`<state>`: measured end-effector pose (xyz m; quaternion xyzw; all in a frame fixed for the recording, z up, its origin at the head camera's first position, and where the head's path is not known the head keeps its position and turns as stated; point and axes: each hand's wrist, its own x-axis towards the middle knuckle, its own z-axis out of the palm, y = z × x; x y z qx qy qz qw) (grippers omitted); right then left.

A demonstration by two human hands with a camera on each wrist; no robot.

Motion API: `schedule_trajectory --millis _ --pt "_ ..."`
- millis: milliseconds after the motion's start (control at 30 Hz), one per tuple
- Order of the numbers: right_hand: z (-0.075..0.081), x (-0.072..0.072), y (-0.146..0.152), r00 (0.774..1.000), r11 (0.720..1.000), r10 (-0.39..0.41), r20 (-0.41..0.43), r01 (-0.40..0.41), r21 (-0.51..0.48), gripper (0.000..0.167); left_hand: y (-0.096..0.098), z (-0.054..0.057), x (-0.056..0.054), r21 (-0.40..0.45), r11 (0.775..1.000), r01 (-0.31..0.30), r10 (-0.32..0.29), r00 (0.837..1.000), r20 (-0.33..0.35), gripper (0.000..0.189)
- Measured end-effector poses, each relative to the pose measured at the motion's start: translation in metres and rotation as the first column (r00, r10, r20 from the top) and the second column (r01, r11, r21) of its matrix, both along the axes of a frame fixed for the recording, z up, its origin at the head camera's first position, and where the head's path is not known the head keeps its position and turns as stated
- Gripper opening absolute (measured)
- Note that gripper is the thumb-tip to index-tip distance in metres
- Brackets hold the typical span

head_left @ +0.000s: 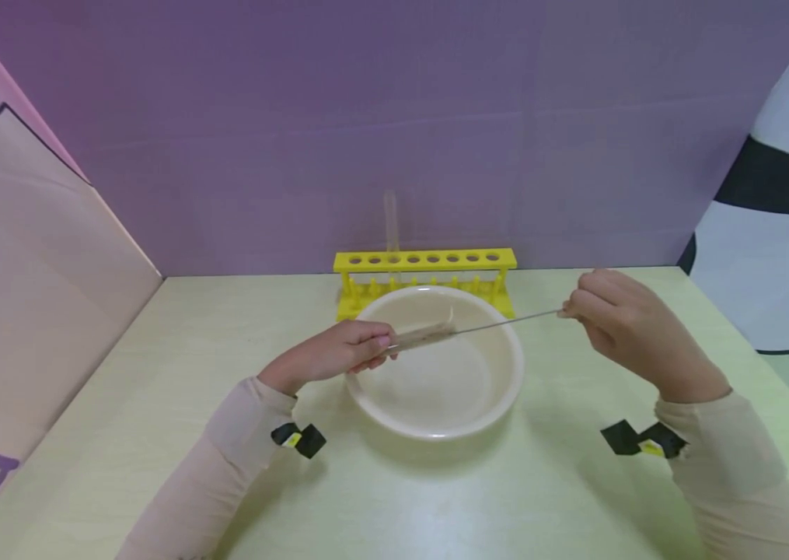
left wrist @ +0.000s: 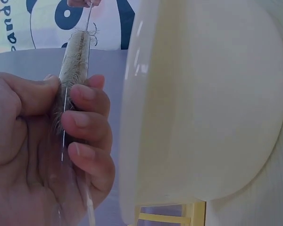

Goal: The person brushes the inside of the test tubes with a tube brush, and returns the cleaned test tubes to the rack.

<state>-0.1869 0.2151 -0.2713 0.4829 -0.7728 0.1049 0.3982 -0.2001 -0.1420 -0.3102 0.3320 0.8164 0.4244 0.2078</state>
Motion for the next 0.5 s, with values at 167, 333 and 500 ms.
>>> schedule_trajectory --millis 167,333,500 --pt "-0.0012 0.0000 0.0014 1.000 1.000 -0.008 -0.001 0.008 -0.001 0.044 -0.0015 -0.0020 -0.0004 0.000 1.000 0.004 -0.004 1.000 -0.021 0.025" --pt "-0.0021 0.0000 0.0029 1.000 1.000 -0.013 0.003 0.013 -0.001 0.045 -0.0029 -0.0025 -0.0003 0.006 1.000 0.013 -0.012 0.999 -0.041 0.026" --pt "-0.0025 0.0001 0.0050 1.000 1.000 -0.019 0.006 0.019 0.000 0.046 -0.0044 -0.0029 -0.0006 -0.003 1.000 0.007 -0.007 0.998 -0.063 0.025"
